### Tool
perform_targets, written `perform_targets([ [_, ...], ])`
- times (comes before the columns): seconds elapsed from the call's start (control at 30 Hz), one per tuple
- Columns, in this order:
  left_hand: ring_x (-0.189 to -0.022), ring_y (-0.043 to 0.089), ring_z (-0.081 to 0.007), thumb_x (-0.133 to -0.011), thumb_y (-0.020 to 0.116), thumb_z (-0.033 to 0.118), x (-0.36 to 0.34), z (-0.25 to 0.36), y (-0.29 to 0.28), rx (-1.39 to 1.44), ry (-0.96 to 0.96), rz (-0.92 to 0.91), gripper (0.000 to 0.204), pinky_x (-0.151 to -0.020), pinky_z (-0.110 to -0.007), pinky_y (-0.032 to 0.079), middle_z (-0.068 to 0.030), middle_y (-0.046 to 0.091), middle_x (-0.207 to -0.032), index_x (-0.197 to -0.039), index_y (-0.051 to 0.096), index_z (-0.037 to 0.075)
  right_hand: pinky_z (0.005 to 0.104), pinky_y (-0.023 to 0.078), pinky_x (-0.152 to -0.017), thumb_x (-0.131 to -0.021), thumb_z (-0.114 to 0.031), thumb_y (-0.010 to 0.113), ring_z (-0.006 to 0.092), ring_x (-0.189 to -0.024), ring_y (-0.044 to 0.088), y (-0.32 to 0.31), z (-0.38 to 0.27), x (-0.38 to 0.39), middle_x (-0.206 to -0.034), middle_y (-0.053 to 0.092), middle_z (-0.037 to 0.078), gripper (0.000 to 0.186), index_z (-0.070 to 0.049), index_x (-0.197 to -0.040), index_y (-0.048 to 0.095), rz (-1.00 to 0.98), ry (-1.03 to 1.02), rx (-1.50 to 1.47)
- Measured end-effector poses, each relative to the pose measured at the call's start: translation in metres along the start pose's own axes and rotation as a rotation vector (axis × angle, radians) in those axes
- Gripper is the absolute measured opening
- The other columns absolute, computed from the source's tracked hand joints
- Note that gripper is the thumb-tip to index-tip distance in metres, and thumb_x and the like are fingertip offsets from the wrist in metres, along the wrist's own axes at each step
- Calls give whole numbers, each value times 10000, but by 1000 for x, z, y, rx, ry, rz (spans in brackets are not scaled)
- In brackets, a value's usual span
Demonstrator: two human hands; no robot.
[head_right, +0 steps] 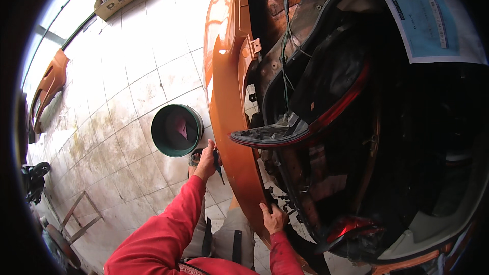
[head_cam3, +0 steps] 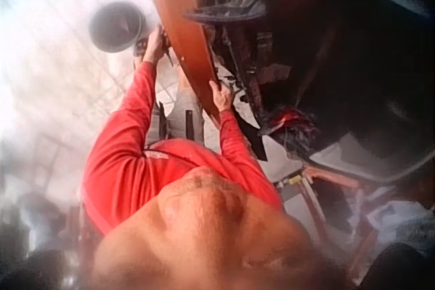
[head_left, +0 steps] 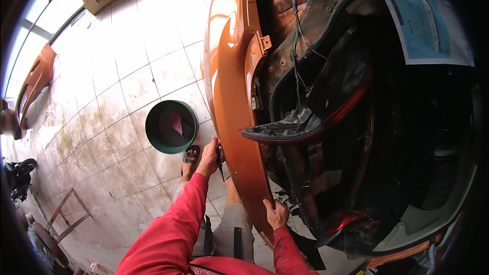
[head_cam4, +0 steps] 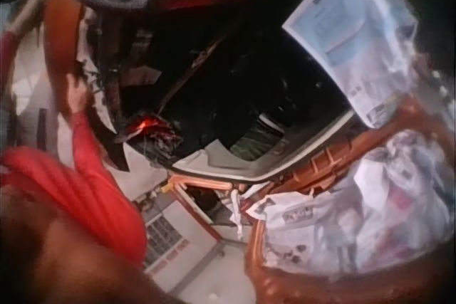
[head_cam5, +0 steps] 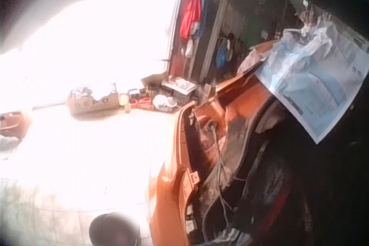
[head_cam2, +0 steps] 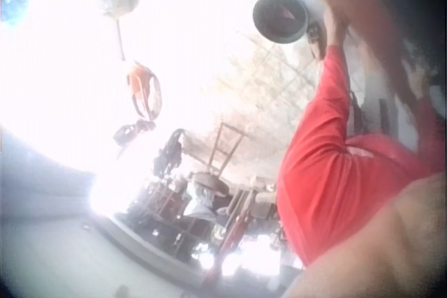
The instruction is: The person uses a blue pry tool to remove a red trim piece from the rear bumper of an orange car. After removing the trim, the person aligns and snaps the bumper cover back into place, then presses along the edges to secure it.
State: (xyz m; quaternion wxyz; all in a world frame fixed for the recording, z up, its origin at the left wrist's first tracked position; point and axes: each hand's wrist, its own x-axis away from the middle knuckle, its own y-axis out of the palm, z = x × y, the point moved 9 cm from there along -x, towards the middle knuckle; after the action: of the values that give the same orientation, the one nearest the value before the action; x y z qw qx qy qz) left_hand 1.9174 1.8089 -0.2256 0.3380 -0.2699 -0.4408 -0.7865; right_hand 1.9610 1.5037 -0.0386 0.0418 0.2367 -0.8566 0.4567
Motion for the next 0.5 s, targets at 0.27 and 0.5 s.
perform_targets([
  [0.27, -483, 505, -127, -950, 601, 691, 2, 15, 0, -34, 37, -18, 615, -485, -276, 380, 0, 545, -603, -928, 673, 80, 453, 500, -602, -956, -483, 712, 415, -653, 667, 7, -2, 4, -711, 677, 201, 493, -11, -815, 702, 8, 10, 15],
  [0.5, -489, 499, -118, -998, 649, 545, -3, 14, 18, -82, 57, -73, 467, -488, -275, 386, 1, 540, -623, -913, 659, 86, 469, 507, -611, -957, -483, 704, 433, -686, 678, -4, 8, -8, -738, 697, 206, 487, -14, -822, 715, 1, 29, 22],
])
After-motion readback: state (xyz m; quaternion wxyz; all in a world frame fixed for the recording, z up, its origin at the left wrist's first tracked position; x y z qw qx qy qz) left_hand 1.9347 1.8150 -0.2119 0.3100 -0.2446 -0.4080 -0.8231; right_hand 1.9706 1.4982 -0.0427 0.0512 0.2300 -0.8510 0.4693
